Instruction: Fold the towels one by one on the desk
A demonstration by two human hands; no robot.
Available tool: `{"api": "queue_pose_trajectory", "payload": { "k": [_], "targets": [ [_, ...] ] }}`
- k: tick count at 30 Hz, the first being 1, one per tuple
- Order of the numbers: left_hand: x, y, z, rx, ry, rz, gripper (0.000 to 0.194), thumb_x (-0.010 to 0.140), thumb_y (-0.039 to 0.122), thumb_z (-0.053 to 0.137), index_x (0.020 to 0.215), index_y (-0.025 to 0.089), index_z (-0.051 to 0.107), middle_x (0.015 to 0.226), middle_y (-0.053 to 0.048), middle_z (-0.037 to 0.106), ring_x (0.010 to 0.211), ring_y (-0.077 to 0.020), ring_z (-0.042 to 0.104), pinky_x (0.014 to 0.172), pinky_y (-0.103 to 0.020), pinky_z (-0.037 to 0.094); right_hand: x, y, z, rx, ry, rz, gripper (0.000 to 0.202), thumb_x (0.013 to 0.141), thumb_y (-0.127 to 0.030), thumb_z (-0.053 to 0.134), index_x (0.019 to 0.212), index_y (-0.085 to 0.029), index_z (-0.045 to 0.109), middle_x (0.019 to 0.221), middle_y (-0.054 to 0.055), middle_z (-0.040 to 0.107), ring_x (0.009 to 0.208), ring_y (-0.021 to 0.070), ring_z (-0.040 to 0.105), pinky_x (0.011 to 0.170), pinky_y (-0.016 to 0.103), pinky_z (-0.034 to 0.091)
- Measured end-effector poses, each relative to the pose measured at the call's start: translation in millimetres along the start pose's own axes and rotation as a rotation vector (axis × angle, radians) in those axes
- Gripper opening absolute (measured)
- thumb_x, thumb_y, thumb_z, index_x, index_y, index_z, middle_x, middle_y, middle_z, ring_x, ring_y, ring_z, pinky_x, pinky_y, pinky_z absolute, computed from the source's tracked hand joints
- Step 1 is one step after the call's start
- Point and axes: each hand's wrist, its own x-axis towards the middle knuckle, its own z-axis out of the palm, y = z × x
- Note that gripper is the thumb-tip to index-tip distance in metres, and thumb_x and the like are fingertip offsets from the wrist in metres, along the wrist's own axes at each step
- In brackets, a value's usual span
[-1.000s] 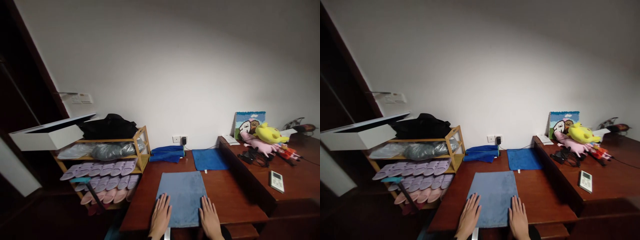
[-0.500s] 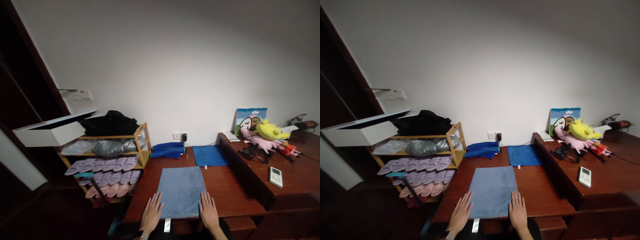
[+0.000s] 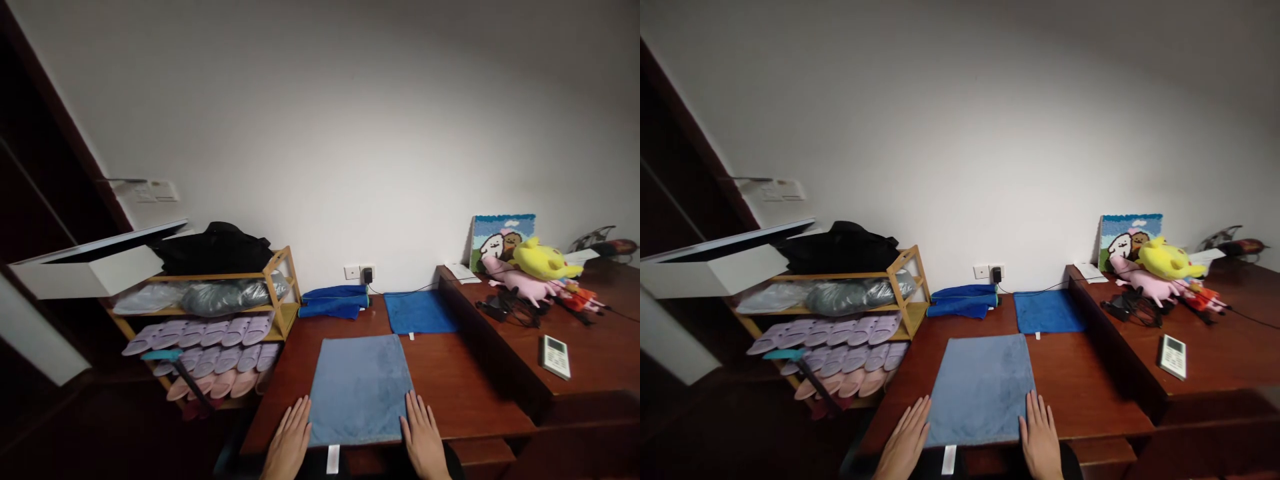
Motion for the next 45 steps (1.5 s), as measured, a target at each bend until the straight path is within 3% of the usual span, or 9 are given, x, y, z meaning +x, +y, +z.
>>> {"api": "queue_pose_trajectory", "payload": {
  "k": [3, 7, 10, 13, 16, 22, 25, 34, 45],
  "targets": [
    [18.1, 35.1, -5.6, -0.028, 0.082, 0.042, 0.054, 0.105, 0.037, 0.030, 0.158, 0.032, 0.033, 0.162, 0.003, 0.042, 0.147, -0.0224, 0.042, 0.122, -0.043, 0.038, -4.9, 4.6, 5.0, 0.004, -0.006, -0.031, 0.066, 0.102, -0.055, 0.017, 0.157, -0.024, 0.036, 0.165, -0.001, 0.027, 0.154, 0.0256, 0.023, 0.127, 0.048, 0.022],
    [58.2, 127.6, -10.9, -0.128, 0.021, 0.280, 0.056, 0.106, 0.038, 0.031, 0.161, 0.032, 0.023, 0.165, 0.002, 0.035, 0.149, -0.0223, 0.038, 0.124, -0.044, 0.035, -4.6, 5.7, 7.3, -0.010, -0.021, -0.025, 0.068, 0.102, -0.056, 0.016, 0.157, -0.021, 0.036, 0.165, 0.000, 0.026, 0.154, 0.0264, 0.023, 0.127, 0.049, 0.022],
    [80.4, 198.7, 1.2, -0.193, -0.030, 0.365, 0.060, 0.106, 0.043, 0.030, 0.163, 0.030, 0.013, 0.167, 0.001, 0.029, 0.153, -0.0228, 0.031, 0.126, -0.047, 0.031, -3.3, 7.3, 7.7, -0.008, -0.026, -0.040, 0.068, 0.102, -0.056, 0.018, 0.156, -0.022, 0.038, 0.165, 0.000, 0.028, 0.154, 0.0276, 0.024, 0.126, 0.050, 0.022],
    [81.5, 229.2, 21.6, -0.218, -0.066, 0.335, 0.064, 0.106, 0.047, 0.033, 0.163, 0.030, 0.009, 0.166, 0.000, 0.032, 0.152, -0.0233, 0.032, 0.125, -0.047, 0.032, -3.2, 9.0, 6.6, -0.006, -0.044, -0.049, 0.067, 0.102, -0.055, 0.019, 0.156, -0.022, 0.039, 0.164, 0.000, 0.029, 0.154, 0.0280, 0.024, 0.126, 0.050, 0.024],
    [62.5, 204.5, 35.5, -0.197, -0.046, 0.241, 0.065, 0.105, 0.046, 0.034, 0.163, 0.031, 0.008, 0.167, -0.001, 0.030, 0.152, -0.0249, 0.031, 0.125, -0.050, 0.031, -4.4, 8.4, 4.9, -0.011, -0.049, -0.032, 0.068, 0.102, -0.056, 0.020, 0.157, -0.021, 0.037, 0.165, 0.001, 0.027, 0.154, 0.0276, 0.024, 0.126, 0.049, 0.024],
    [3.7, 89.9, 36.8, 0.017, 0.067, -0.185, 0.064, 0.105, 0.049, 0.033, 0.162, 0.022, 0.023, 0.164, -0.007, 0.036, 0.151, -0.0283, 0.033, 0.123, -0.052, 0.033, -8.9, 8.5, 10.8, -0.027, 0.006, -0.018, 0.068, 0.101, -0.054, 0.022, 0.158, -0.019, 0.035, 0.165, 0.002, 0.027, 0.154, 0.0273, 0.023, 0.127, 0.049, 0.020],
    [-12.2, 61.0, 39.6, 0.080, 0.121, -0.244, 0.063, 0.105, 0.045, 0.031, 0.161, 0.018, 0.024, 0.162, -0.009, 0.039, 0.150, -0.0261, 0.037, 0.122, -0.049, 0.036, -10.1, 11.6, 16.5, -0.036, 0.037, -0.049, 0.067, 0.102, -0.053, 0.021, 0.156, -0.018, 0.038, 0.165, 0.003, 0.030, 0.154, 0.0282, 0.025, 0.126, 0.051, 0.022],
    [-11.2, 53.5, 56.4, 0.134, 0.182, -0.224, 0.057, 0.104, 0.037, 0.028, 0.157, 0.017, 0.035, 0.160, -0.008, 0.043, 0.147, -0.0251, 0.041, 0.120, -0.048, 0.036, -1.7, 4.5, 3.0, -0.037, -0.048, 0.020, 0.069, 0.101, -0.055, 0.018, 0.158, -0.019, 0.035, 0.165, 0.001, 0.028, 0.154, 0.0262, 0.025, 0.126, 0.049, 0.023],
    [-14.2, 48.4, 53.2, 0.123, 0.149, -0.233, 0.058, 0.104, 0.039, 0.029, 0.156, 0.018, 0.040, 0.160, -0.006, 0.044, 0.147, -0.0246, 0.042, 0.121, -0.047, 0.037, 77.8, -19.0, -21.9, -0.086, -0.167, 0.102, 0.068, 0.101, -0.046, 0.015, 0.161, -0.015, 0.023, 0.168, 0.000, 0.020, 0.156, 0.0241, 0.015, 0.127, 0.044, 0.014]
  ]
}}
